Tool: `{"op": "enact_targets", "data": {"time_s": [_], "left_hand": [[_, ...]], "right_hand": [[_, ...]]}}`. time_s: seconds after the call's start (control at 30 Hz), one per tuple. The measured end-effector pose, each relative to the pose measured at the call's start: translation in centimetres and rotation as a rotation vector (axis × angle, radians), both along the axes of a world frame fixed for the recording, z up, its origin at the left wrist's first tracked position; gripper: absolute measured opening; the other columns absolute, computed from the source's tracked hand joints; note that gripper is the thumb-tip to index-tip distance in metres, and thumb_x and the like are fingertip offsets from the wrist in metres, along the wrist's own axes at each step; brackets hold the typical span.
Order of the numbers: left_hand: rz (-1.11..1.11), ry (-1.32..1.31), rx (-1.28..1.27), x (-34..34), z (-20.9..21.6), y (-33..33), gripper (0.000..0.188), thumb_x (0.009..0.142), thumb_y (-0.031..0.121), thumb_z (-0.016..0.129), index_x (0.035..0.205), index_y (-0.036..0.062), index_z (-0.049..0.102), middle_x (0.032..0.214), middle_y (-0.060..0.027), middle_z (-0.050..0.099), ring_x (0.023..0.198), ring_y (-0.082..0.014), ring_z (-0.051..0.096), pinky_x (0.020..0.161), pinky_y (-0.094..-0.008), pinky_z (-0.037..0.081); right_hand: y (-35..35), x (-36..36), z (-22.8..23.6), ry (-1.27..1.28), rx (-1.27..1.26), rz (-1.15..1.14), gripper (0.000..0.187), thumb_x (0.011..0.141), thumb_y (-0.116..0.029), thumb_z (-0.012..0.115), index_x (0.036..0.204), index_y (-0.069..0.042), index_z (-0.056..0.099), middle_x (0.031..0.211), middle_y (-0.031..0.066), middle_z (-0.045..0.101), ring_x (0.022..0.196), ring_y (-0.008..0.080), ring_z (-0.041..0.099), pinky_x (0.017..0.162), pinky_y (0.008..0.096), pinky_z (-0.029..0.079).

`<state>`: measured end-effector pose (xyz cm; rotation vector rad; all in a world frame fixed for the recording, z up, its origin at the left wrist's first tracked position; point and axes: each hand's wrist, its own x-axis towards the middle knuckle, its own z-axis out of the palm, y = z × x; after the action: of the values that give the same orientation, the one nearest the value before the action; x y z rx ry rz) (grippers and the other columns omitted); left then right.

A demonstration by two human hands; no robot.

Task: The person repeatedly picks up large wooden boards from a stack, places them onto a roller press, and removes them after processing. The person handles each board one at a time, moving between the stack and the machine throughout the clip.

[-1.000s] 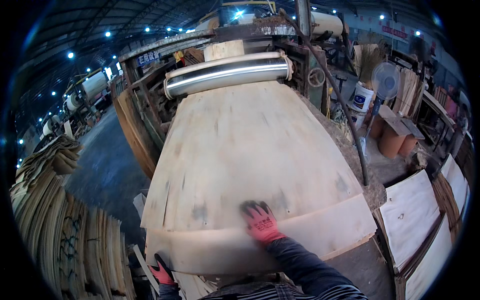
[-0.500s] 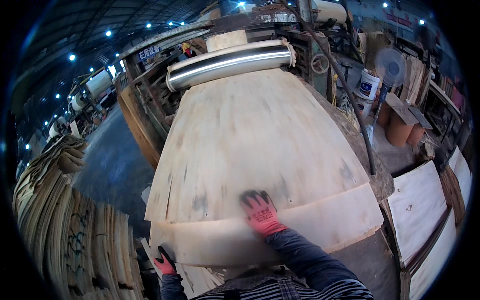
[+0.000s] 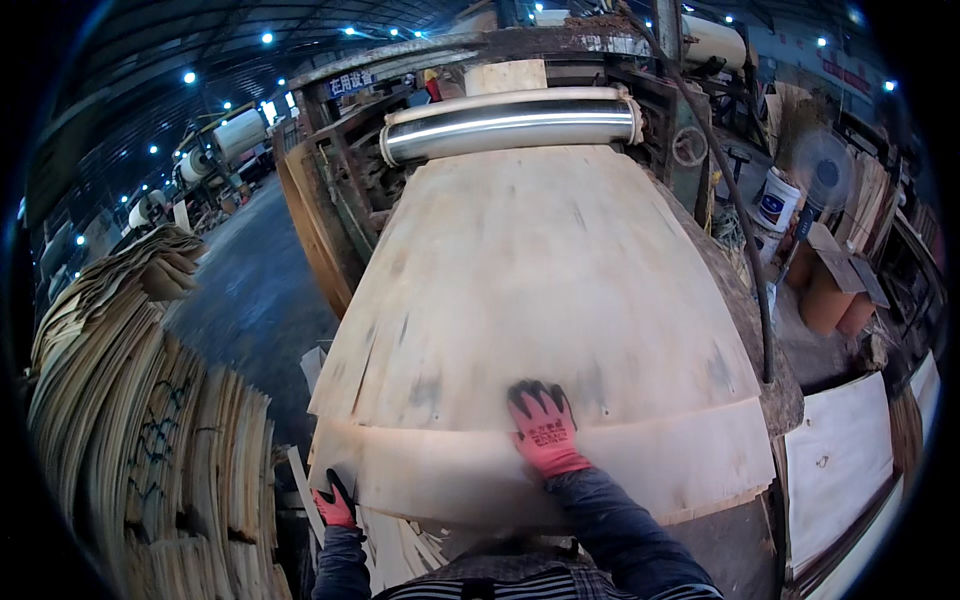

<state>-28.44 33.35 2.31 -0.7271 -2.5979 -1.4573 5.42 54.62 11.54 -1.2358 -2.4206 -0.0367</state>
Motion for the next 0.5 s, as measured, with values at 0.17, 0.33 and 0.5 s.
{"op": "enact_targets", "data": {"time_s": [0.17,0.33,0.5], "left_hand": [[-0.042,-0.038,0.110,1.6,2.7,0.7,0.049,0.080,0.017,0.058,0.118,-0.0080,0.040,0.119,-0.0265,0.044,0.109,-0.0366,0.044,0.093,-0.0394,0.035],[-0.085,-0.126,0.223,2.5,4.4,1.3,0.049,0.082,0.019,0.058,0.119,-0.0080,0.040,0.117,-0.0262,0.046,0.107,-0.0367,0.046,0.092,-0.0393,0.036],[0.102,0.002,0.087,0.3,-0.3,0.5,0.051,0.082,0.023,0.059,0.118,-0.0079,0.041,0.117,-0.0254,0.047,0.106,-0.0344,0.047,0.092,-0.0375,0.036]], "right_hand": [[0.1,-0.1,0.1,0.025,0.054,0.008,0.056,0.064,-0.032,0.066,0.116,-0.016,0.051,0.117,0.0059,0.047,0.115,0.0245,0.038,0.101,0.0459,0.023],[0.4,0.1,-0.8,0.009,0.018,-0.011,0.056,0.063,-0.034,0.067,0.115,-0.018,0.052,0.118,0.0053,0.046,0.115,0.0244,0.038,0.101,0.0453,0.023],[0.2,-0.1,-0.3,0.037,0.018,0.000,0.056,0.063,-0.034,0.067,0.115,-0.018,0.052,0.118,0.0054,0.046,0.115,0.0251,0.038,0.101,0.0456,0.023]]}}
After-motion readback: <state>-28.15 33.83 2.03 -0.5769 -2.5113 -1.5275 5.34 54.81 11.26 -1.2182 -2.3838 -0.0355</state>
